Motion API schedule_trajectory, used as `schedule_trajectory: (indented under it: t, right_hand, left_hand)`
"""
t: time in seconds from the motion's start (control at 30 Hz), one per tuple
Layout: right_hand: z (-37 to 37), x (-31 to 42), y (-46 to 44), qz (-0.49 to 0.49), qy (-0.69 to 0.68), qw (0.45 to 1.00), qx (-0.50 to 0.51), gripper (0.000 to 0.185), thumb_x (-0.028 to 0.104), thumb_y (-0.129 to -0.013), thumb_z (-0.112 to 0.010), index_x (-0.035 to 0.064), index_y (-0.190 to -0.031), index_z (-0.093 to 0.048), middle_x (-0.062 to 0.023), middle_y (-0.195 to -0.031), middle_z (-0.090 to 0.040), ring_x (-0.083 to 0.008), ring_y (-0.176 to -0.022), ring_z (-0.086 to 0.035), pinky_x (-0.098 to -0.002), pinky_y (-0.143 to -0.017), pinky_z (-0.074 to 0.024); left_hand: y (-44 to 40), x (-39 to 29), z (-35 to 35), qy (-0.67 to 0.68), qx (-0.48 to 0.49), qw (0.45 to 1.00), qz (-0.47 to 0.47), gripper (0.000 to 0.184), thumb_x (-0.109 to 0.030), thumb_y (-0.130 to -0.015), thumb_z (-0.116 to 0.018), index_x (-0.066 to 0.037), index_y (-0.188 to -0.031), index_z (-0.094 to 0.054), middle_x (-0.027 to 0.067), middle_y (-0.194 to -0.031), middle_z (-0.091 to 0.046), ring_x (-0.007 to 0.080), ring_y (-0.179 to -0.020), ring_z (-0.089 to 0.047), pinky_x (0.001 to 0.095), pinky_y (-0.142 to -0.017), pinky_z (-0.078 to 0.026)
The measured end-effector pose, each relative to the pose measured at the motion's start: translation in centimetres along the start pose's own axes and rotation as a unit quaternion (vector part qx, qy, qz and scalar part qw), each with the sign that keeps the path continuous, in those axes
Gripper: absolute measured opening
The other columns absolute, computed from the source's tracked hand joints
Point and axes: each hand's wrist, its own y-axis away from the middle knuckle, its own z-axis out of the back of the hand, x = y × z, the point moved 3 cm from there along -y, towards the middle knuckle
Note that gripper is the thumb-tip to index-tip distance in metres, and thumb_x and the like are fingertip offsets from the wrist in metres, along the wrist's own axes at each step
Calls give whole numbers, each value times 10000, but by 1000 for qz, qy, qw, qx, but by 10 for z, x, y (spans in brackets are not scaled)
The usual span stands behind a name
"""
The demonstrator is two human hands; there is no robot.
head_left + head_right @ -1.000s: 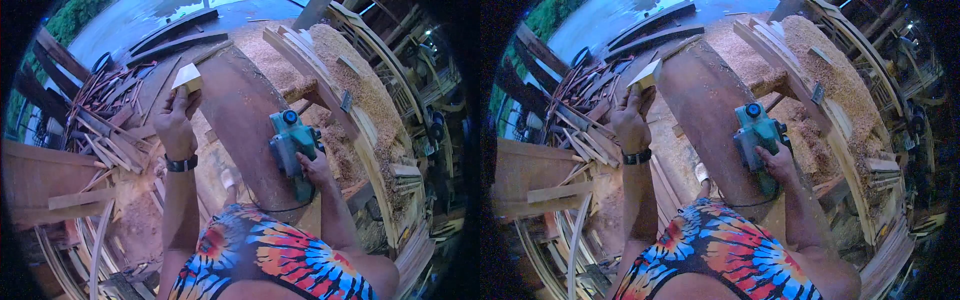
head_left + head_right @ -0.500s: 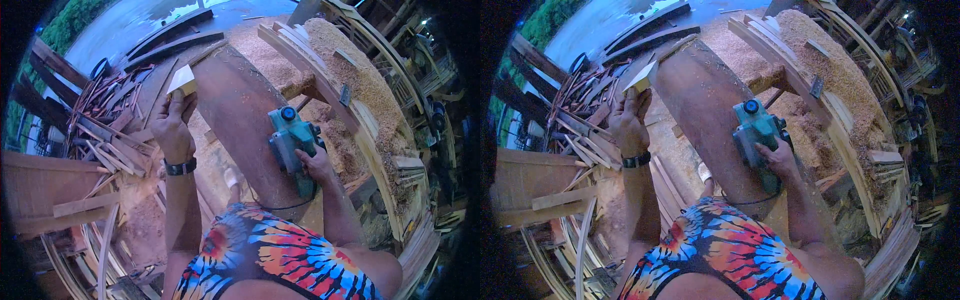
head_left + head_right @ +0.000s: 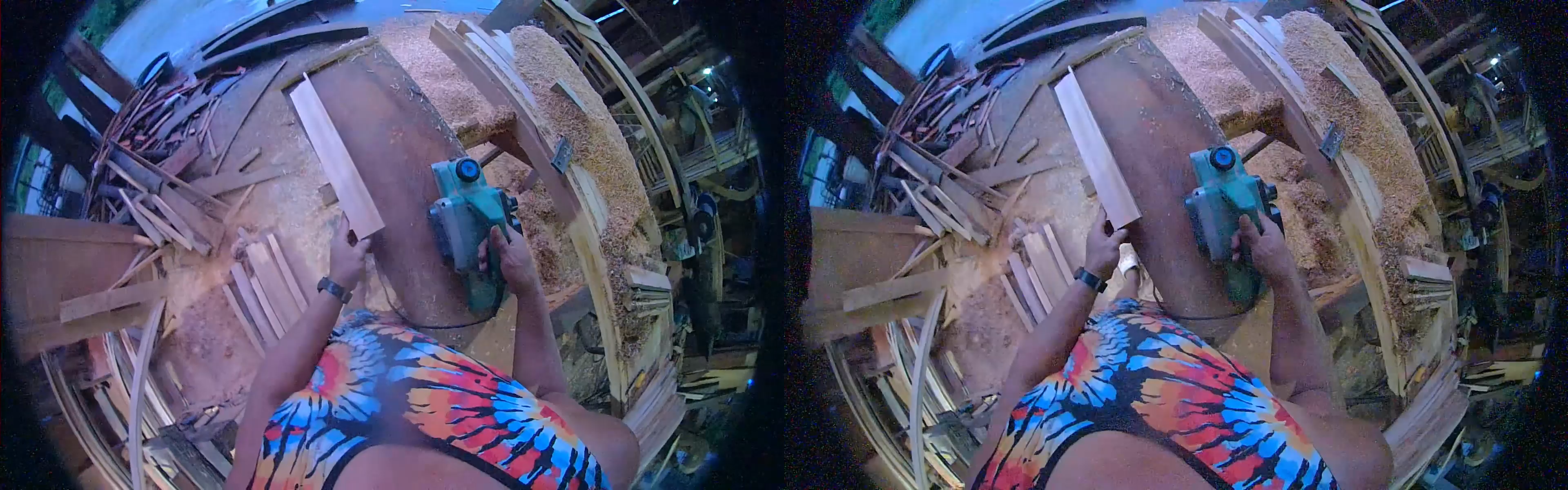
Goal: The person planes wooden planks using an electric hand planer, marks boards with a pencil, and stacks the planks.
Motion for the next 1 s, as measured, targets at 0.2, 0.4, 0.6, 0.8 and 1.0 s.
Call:
schedule_trajectory:
  t: [0.2, 0.4, 0.6, 0.8, 1.0]
  right_hand:
    - [-7, 11, 4, -4, 84, 996, -22, 380, 447, -1006, -564, 76, -925, -549, -2, -693, -553, -117, -540, -528, -278, -507, -441]
    - [-31, 12, 37, 31, 200, 979, -3, 364, 372, -957, -665, 45, -1106, -602, -1, -778, -607, -107, -652, -559, -285, -612, -473]
    - [-74, 13, 52, 8, 190, 980, 66, 468, 339, -909, -722, -3, -1205, -602, -126, -1101, -704, -201, -985, -658, -366, -890, -510]
    - [-111, 19, 39, 31, 291, 953, 76, 488, 350, -865, -769, -4, -1168, -624, -175, -1074, -712, -250, -1000, -688, -380, -891, -522]
    - [-131, 26, 26, 25, 287, 955, 71, 490, 361, -862, -773, 5, -1166, -631, -175, -1074, -712, -252, -1002, -687, -382, -886, -525]
  left_hand:
    - [-6, 8, -8, -360, -85, 926, -69, 754, -199, -858, -689, 21, -1496, -353, 240, -1011, -495, 395, -1007, -543, 449, -912, -462]
    - [-14, 12, 1, -326, -51, 941, -69, 802, -178, -841, -730, -17, -1523, -339, 204, -1033, -564, 317, -882, -616, 400, -805, -521]
    - [-10, 45, 61, -67, -43, 991, 103, 648, -94, -845, -708, -23, -1441, -467, 119, -1031, -646, 157, -721, -643, 285, -604, -551]
    - [26, 71, 82, 35, -81, 971, 224, 369, -126, -893, -656, 5, -1236, -620, 52, -912, -642, 123, -662, -604, 286, -570, -546]
    - [37, 90, 80, 115, -68, 947, 290, 332, -135, -907, -670, -9, -1211, -628, 29, -857, -642, 121, -619, -582, 262, -522, -482]
